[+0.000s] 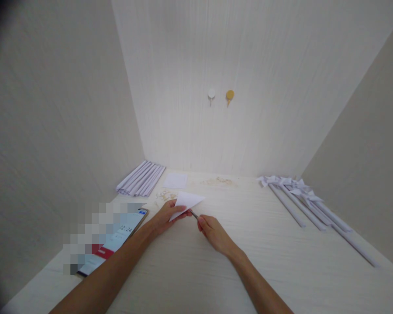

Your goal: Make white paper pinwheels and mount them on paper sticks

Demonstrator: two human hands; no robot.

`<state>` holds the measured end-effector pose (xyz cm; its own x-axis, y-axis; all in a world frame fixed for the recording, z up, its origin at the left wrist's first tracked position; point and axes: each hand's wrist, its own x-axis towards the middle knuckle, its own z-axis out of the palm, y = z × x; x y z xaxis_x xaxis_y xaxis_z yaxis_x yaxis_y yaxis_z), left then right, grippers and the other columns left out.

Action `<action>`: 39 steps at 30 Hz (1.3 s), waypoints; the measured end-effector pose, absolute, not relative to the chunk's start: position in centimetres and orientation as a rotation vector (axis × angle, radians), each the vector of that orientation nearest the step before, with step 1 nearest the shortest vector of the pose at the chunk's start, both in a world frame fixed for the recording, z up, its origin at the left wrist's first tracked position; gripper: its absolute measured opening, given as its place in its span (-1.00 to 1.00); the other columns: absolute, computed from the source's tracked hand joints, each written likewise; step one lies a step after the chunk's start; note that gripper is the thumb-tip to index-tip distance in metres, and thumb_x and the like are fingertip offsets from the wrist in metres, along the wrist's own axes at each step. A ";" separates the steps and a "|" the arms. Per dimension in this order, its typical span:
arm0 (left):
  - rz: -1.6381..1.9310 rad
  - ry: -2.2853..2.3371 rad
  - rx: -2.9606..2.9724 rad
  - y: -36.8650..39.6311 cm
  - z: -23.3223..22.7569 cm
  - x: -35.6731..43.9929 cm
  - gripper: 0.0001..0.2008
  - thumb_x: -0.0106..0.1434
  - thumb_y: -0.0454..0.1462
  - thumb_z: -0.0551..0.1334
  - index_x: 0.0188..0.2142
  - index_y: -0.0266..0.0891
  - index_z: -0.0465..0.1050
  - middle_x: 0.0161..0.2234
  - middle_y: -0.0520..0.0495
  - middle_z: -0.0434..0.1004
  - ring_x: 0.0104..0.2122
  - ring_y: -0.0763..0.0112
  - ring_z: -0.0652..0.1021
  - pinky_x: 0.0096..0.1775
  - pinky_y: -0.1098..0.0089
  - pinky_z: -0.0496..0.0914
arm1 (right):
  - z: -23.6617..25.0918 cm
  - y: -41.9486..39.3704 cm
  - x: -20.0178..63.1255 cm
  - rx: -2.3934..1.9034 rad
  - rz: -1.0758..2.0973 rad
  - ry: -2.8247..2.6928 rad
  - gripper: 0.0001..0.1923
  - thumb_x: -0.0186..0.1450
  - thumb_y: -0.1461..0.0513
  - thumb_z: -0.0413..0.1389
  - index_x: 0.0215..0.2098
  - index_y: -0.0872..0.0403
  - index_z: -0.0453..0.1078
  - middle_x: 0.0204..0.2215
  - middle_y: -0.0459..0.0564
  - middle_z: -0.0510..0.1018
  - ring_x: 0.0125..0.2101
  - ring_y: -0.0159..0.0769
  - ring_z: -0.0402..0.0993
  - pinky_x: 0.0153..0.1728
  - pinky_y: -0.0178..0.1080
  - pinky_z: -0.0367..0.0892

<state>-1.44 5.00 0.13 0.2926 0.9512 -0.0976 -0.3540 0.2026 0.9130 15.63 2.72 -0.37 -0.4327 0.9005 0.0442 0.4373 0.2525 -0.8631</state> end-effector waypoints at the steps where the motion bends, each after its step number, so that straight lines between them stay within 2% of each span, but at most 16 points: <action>1: 1.062 0.801 0.934 5.0 0.1 -1.4 -0.78 -0.19 -0.31 0.32 -0.48 -0.38 0.43 -0.54 -0.06 0.51 -0.49 0.45 0.47 -0.28 0.41 0.31 | -0.4 2.7 15.6 -1.212 1.096 -1.986 -0.59 0.24 0.04 -0.26 -0.65 0.08 0.05 -0.72 -0.18 0.09 -0.67 -0.47 -0.01 -0.65 -0.37 -0.07; 12: 1.070 0.803 0.935 4.9 0.4 -1.3 -0.78 -0.23 -0.32 0.32 -0.51 -0.38 0.43 -0.55 -0.05 0.50 -0.51 0.45 0.46 -0.28 0.40 0.30 | -0.3 2.7 15.7 -1.210 1.033 -2.027 -0.59 0.23 0.04 -0.27 -0.66 0.08 0.04 -0.70 -0.16 0.11 -0.63 -0.44 0.03 -0.60 -0.36 -0.02; 23: 1.056 0.773 0.961 5.2 -0.1 -1.5 -0.81 -0.19 -0.31 0.30 -0.51 -0.38 0.44 -0.55 -0.06 0.51 -0.50 0.45 0.46 -0.28 0.42 0.30 | -0.3 2.6 15.7 -1.205 1.001 -2.043 -0.60 0.24 0.05 -0.27 -0.66 0.08 0.03 -0.70 -0.17 0.11 -0.62 -0.43 0.04 -0.58 -0.35 -0.01; 39: 1.071 0.783 0.952 4.9 0.2 -1.4 -0.82 -0.20 -0.31 0.30 -0.52 -0.37 0.44 -0.54 -0.05 0.49 -0.49 0.43 0.46 -0.25 0.39 0.28 | -0.3 2.6 15.6 -1.208 1.029 -2.026 -0.57 0.23 0.01 -0.27 -0.66 0.07 0.03 -0.71 -0.17 0.11 -0.64 -0.44 0.03 -0.60 -0.35 -0.01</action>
